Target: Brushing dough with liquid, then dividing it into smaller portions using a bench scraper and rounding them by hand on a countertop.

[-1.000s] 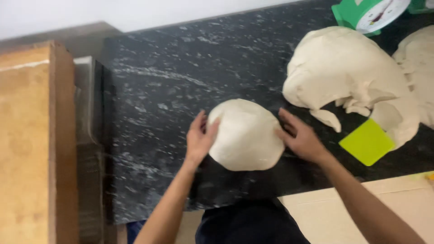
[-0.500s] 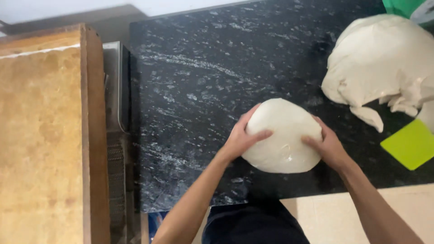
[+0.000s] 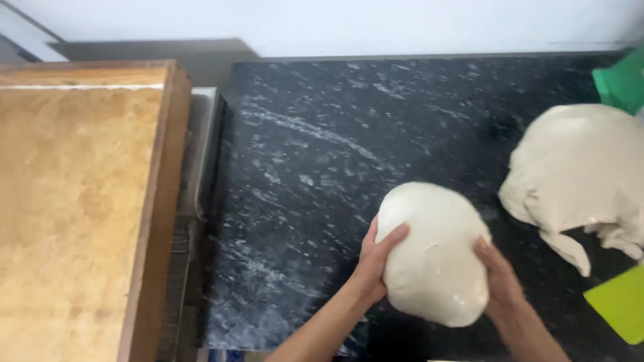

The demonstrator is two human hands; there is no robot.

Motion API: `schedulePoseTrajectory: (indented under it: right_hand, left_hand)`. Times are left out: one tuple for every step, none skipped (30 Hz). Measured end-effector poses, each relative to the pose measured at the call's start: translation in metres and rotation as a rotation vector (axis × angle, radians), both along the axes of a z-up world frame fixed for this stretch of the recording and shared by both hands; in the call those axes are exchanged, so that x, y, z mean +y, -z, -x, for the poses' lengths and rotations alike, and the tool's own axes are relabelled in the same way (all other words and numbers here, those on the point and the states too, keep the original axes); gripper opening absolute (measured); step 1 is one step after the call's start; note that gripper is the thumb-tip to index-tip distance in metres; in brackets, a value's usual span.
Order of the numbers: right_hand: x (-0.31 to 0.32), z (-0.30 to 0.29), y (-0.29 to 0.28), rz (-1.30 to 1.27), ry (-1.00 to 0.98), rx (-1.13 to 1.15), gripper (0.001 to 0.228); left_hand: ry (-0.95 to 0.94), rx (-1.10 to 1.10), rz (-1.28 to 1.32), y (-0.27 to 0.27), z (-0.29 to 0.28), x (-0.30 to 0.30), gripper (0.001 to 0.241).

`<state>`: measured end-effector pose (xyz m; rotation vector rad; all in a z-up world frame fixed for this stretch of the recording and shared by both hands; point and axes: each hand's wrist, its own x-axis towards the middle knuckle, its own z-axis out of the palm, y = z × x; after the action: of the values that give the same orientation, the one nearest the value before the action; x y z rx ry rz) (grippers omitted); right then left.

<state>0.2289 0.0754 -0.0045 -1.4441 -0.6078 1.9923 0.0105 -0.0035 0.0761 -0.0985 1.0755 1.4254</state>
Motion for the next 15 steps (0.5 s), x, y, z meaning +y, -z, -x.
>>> schedulePoseTrajectory:
  right_hand:
    - [-0.005, 0.002, -0.007, -0.055, 0.010, -0.068, 0.057]
    - [0.004, 0.027, -0.033, -0.053, -0.001, -0.068, 0.057]
    - [0.010, 0.053, -0.060, -0.196, -0.085, -0.057, 0.073]
    - [0.015, 0.078, -0.088, -0.338, -0.169, -0.043, 0.089]
    - [0.022, 0.109, -0.090, -0.351, -0.176, -0.034, 0.089]
    - [0.028, 0.139, -0.093, -0.387, -0.140, -0.060, 0.071]
    - [0.031, 0.169, -0.093, -0.420, -0.104, -0.084, 0.054]
    - [0.033, 0.200, -0.100, -0.431, -0.110, -0.073, 0.054]
    - [0.034, 0.230, -0.106, -0.439, -0.115, 0.029, 0.055]
    - [0.036, 0.259, -0.111, -0.446, -0.119, 0.132, 0.055]
    - [0.041, 0.283, -0.114, -0.449, -0.122, 0.136, 0.055]
    - [0.048, 0.306, -0.116, -0.459, -0.116, 0.176, 0.052]
    - [0.058, 0.328, -0.119, -0.472, -0.110, 0.213, 0.049]
    - [0.068, 0.346, -0.116, -0.478, -0.113, 0.213, 0.049]
    - [0.079, 0.361, -0.113, -0.476, -0.109, 0.204, 0.047]
  left_hand:
    - [-0.015, -0.073, -0.020, -0.016, 0.011, -0.009, 0.076]
    - [-0.026, -0.073, -0.018, -0.026, 0.030, -0.004, 0.076]
    - [-0.035, 0.060, -0.026, -0.038, 0.050, -0.002, 0.084]
    - [-0.043, 0.194, -0.032, -0.051, 0.069, -0.001, 0.092]
    - [-0.052, 0.203, -0.043, -0.061, 0.092, 0.001, 0.092]
    - [-0.115, 0.239, -0.067, -0.071, 0.115, 0.002, 0.093]
    - [-0.178, 0.275, -0.089, -0.080, 0.137, 0.000, 0.095]
    - [-0.187, 0.284, -0.098, -0.072, 0.163, 0.006, 0.095]
    - [-0.206, 0.301, -0.108, -0.064, 0.187, 0.011, 0.091]
    - [-0.224, 0.317, -0.119, -0.055, 0.212, 0.018, 0.088]
    - [-0.228, 0.320, -0.121, -0.054, 0.232, 0.022, 0.088]
    - [-0.240, 0.319, -0.129, -0.053, 0.252, 0.027, 0.088]
    - [-0.252, 0.314, -0.139, -0.052, 0.271, 0.036, 0.089]
    - [-0.256, 0.313, -0.145, -0.055, 0.287, 0.043, 0.089]
    - [-0.258, 0.325, -0.149, -0.058, 0.302, 0.051, 0.089]
